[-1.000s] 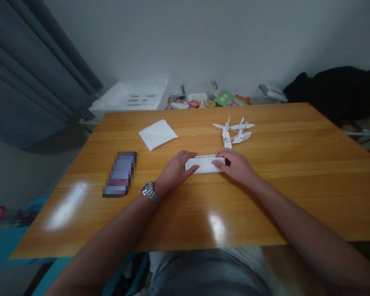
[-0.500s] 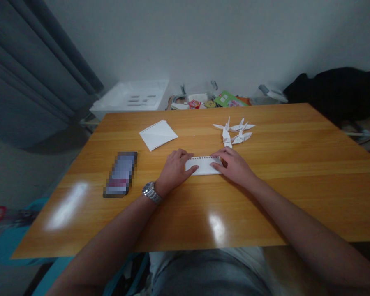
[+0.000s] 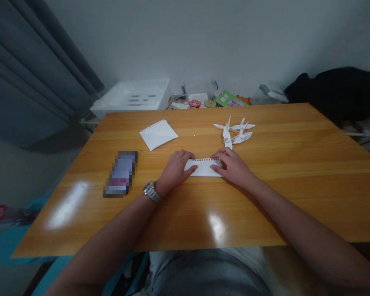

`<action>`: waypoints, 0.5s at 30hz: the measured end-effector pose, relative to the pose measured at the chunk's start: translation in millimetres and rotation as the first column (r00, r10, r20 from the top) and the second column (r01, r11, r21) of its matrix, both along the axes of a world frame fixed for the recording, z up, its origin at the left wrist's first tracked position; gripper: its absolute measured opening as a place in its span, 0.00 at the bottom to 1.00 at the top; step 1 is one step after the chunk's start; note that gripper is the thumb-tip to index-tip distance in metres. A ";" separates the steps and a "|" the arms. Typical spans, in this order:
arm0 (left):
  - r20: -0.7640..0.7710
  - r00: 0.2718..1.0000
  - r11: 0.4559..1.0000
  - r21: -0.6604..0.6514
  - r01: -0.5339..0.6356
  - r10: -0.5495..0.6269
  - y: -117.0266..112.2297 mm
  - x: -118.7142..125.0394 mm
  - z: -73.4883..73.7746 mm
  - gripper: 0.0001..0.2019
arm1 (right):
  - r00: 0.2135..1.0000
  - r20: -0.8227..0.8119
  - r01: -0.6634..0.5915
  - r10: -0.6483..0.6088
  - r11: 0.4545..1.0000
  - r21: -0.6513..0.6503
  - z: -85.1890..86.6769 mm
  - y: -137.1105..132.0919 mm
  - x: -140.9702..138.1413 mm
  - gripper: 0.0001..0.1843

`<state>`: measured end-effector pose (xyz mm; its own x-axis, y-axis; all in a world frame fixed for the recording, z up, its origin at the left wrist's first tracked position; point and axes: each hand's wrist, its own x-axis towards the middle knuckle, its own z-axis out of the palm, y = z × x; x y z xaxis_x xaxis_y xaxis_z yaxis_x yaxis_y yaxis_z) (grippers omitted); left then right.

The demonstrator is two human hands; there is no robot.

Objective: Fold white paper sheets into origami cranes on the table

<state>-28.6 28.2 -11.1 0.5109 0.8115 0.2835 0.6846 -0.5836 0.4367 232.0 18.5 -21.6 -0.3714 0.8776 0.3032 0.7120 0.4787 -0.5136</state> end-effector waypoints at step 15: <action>0.304 0.951 0.978 -0.209 0.011 0.054 -4.4 0.8 4.0 0.10 | 0.980 -0.197 0.000 -0.022 0.994 -0.112 10.8 -5.7 -4.5 0.10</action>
